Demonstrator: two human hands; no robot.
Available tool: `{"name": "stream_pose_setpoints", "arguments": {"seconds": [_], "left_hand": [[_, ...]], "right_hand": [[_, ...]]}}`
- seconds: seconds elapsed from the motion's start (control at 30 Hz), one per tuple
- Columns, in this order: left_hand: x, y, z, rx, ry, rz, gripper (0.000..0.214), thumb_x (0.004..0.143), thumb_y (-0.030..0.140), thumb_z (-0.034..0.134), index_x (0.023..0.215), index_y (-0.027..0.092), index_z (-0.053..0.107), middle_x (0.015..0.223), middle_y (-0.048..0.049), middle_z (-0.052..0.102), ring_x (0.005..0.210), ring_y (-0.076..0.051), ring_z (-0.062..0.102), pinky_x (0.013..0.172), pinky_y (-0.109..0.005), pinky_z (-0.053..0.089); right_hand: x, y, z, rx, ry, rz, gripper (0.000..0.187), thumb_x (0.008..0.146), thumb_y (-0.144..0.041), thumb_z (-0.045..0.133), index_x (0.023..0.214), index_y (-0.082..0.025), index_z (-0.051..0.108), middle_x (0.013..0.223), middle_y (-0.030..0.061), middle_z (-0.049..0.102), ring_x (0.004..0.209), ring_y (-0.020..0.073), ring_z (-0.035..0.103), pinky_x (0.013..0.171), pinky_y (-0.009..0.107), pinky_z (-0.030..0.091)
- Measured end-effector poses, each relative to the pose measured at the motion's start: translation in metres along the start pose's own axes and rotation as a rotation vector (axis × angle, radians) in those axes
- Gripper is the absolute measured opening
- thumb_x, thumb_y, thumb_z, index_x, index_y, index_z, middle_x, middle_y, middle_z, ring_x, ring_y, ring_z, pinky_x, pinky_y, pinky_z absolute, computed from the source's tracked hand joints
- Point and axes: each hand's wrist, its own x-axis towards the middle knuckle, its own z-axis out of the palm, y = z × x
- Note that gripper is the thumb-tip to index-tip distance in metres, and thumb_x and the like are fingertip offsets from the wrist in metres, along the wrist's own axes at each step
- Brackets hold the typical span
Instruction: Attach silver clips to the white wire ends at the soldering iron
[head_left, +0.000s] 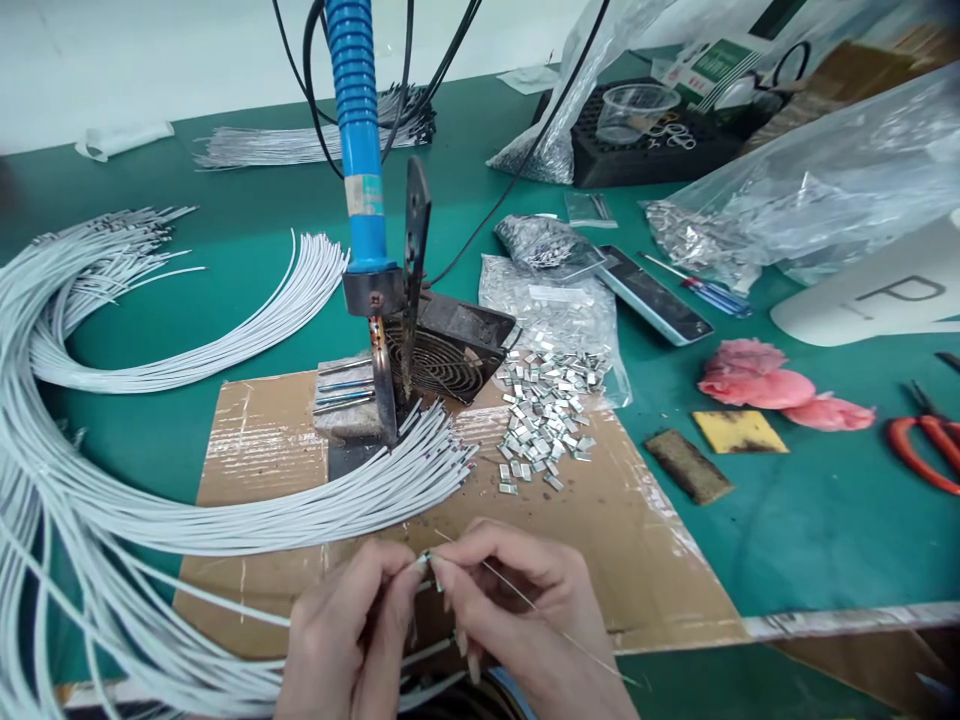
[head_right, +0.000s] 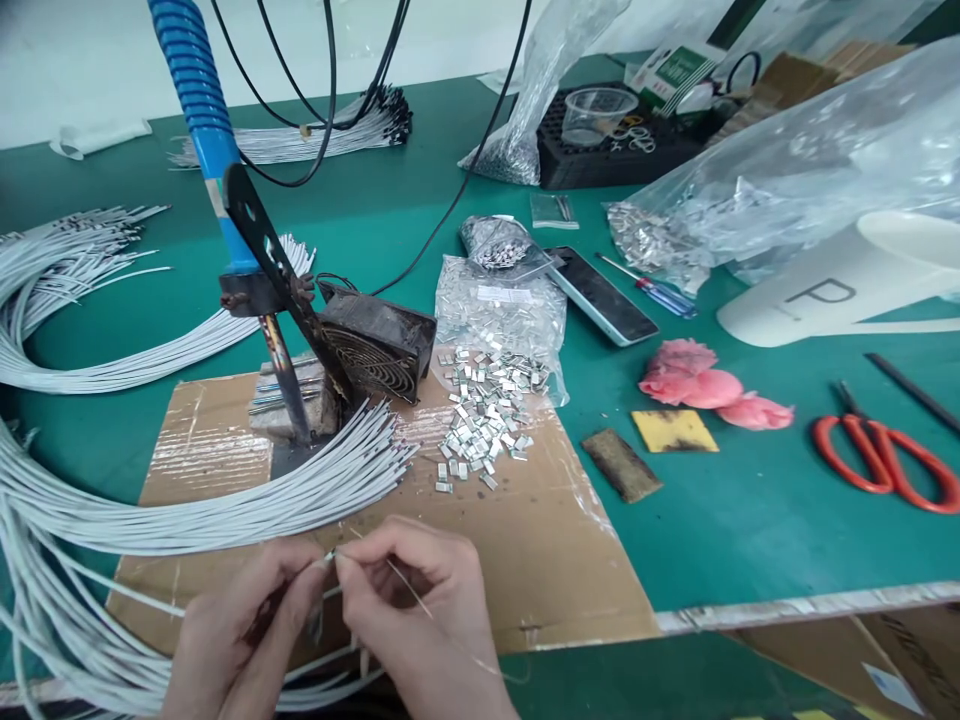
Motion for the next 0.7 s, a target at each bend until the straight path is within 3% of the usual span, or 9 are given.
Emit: {"name": "stream_pose_setpoints", "arguments": {"seconds": [0.07, 0.13, 0.2, 0.27, 0.33, 0.43, 0.53, 0.6, 0.7], "left_hand": [[0.001, 0.003, 0.002, -0.177, -0.034, -0.256, 0.031, 0.101, 0.042, 0.055, 0.080, 0.021, 0.060, 0.056, 0.0069, 0.046, 0.051, -0.010, 0.036, 0.049, -0.023, 0.025], [0.003, 0.007, 0.002, -0.412, -0.090, -0.422, 0.036, 0.097, 0.055, 0.057, 0.085, 0.021, 0.057, 0.056, 0.0084, 0.041, 0.052, -0.010, 0.028, 0.049, -0.024, 0.019], [0.006, 0.011, -0.001, -0.567, -0.111, -0.489, 0.041, 0.091, 0.061, 0.064, 0.086, 0.021, 0.055, 0.057, 0.0090, 0.040, 0.054, -0.009, 0.024, 0.050, -0.024, 0.016], [0.010, 0.014, -0.005, -0.556, -0.086, -0.492, 0.047, 0.085, 0.064, 0.069, 0.081, 0.019, 0.057, 0.055, 0.0092, 0.038, 0.053, -0.009, 0.023, 0.051, -0.025, 0.014], [0.014, 0.017, -0.007, -0.466, -0.044, -0.474, 0.049, 0.082, 0.064, 0.072, 0.074, 0.018, 0.058, 0.052, 0.0103, 0.034, 0.052, -0.009, 0.021, 0.052, -0.026, 0.013], [0.019, 0.020, -0.009, -0.398, -0.006, -0.474, 0.043, 0.080, 0.054, 0.077, 0.068, 0.018, 0.057, 0.050, 0.0120, 0.029, 0.051, -0.008, 0.019, 0.052, -0.027, 0.011], [0.023, 0.024, -0.008, -0.379, 0.005, -0.476, 0.034, 0.078, 0.044, 0.077, 0.067, 0.018, 0.058, 0.050, 0.0127, 0.027, 0.051, -0.008, 0.018, 0.052, -0.026, 0.011], [0.024, 0.025, -0.007, -0.372, 0.011, -0.479, 0.030, 0.077, 0.040, 0.076, 0.066, 0.018, 0.058, 0.050, 0.0129, 0.028, 0.050, -0.008, 0.018, 0.051, -0.025, 0.012], [0.024, 0.026, -0.006, -0.376, 0.036, -0.492, 0.027, 0.075, 0.037, 0.075, 0.066, 0.018, 0.058, 0.049, 0.0128, 0.031, 0.049, -0.008, 0.020, 0.051, -0.024, 0.013]], "right_hand": [[-0.003, 0.004, 0.007, -0.076, 0.061, -0.131, 0.016, 0.083, -0.023, 0.073, 0.069, -0.018, 0.076, 0.056, -0.0043, 0.053, 0.045, 0.0079, 0.047, 0.041, 0.019, 0.037], [-0.005, 0.007, 0.012, -0.230, 0.113, -0.355, 0.015, 0.085, -0.017, 0.070, 0.073, -0.019, 0.078, 0.058, -0.0022, 0.058, 0.048, 0.0095, 0.051, 0.044, 0.020, 0.040], [-0.006, 0.009, 0.013, -0.398, 0.131, -0.549, 0.017, 0.086, -0.011, 0.066, 0.077, -0.019, 0.079, 0.060, 0.0007, 0.063, 0.050, 0.0109, 0.054, 0.049, 0.022, 0.044], [-0.006, 0.008, 0.011, -0.504, 0.116, -0.640, 0.019, 0.088, -0.008, 0.065, 0.082, -0.018, 0.080, 0.063, 0.0034, 0.068, 0.052, 0.0124, 0.058, 0.053, 0.023, 0.048], [-0.005, 0.004, 0.006, -0.509, 0.048, -0.620, 0.020, 0.089, -0.008, 0.066, 0.088, -0.019, 0.082, 0.068, 0.0052, 0.072, 0.057, 0.0142, 0.063, 0.057, 0.024, 0.052], [0.000, -0.005, -0.005, -0.378, -0.127, -0.402, 0.018, 0.092, -0.015, 0.068, 0.095, -0.022, 0.084, 0.071, 0.0042, 0.072, 0.060, 0.0146, 0.065, 0.055, 0.023, 0.051], [0.005, -0.013, -0.014, -0.305, -0.175, -0.234, 0.017, 0.093, -0.022, 0.069, 0.097, -0.023, 0.085, 0.068, 0.0016, 0.068, 0.055, 0.0127, 0.061, 0.050, 0.020, 0.049], [0.005, -0.015, -0.015, -0.309, -0.147, -0.286, 0.021, 0.093, -0.019, 0.068, 0.105, -0.025, 0.084, 0.072, 0.0019, 0.070, 0.057, 0.0127, 0.062, 0.054, 0.021, 0.052], [0.003, -0.014, -0.013, -0.365, -0.153, -0.476, 0.035, 0.092, -0.010, 0.066, 0.118, -0.028, 0.080, 0.082, 0.0036, 0.074, 0.068, 0.0154, 0.068, 0.068, 0.023, 0.057]]}}
